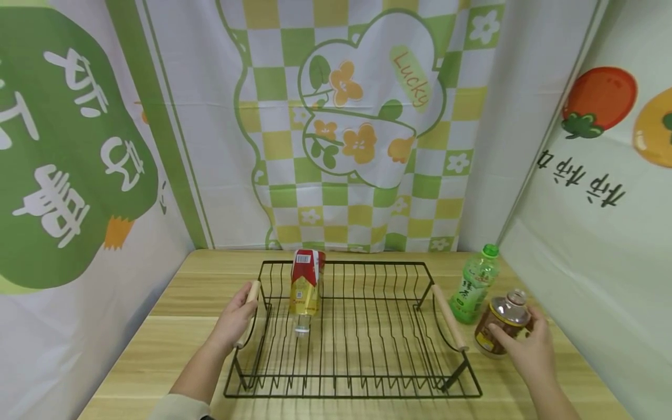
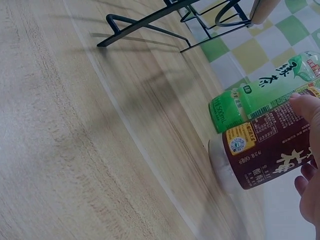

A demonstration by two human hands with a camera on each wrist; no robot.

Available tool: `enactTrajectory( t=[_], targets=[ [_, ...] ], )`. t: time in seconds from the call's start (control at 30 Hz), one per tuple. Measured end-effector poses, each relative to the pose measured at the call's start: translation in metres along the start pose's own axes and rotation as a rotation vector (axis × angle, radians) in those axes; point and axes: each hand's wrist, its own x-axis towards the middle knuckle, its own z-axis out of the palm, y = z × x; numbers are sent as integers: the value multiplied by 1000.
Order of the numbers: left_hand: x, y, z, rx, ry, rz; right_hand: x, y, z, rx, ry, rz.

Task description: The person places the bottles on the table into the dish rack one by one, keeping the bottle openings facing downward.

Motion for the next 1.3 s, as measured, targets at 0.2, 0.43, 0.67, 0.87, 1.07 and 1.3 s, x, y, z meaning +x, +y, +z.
enactTrajectory(
  t=[0.2,0.43,0.67,0.87,1.07,1.3],
  targets=[
    [-1,1,0,10,0,-7,2,2,3,19,-1,41],
    [-1,1,0,19,-2,-4,5,3,4,37,-13,62],
    [-1,1,0,37,3,-9,6,4,5,48,-26,76],
    [-1,1,0,35,8,-12,5,4,4,76,-10,84],
    [0,-1,0,24,5,-14,2,-1,2,94,1,95],
    [0,0,0,28,-6,-4,-2,-10,-1,96,22,73]
  ],
)
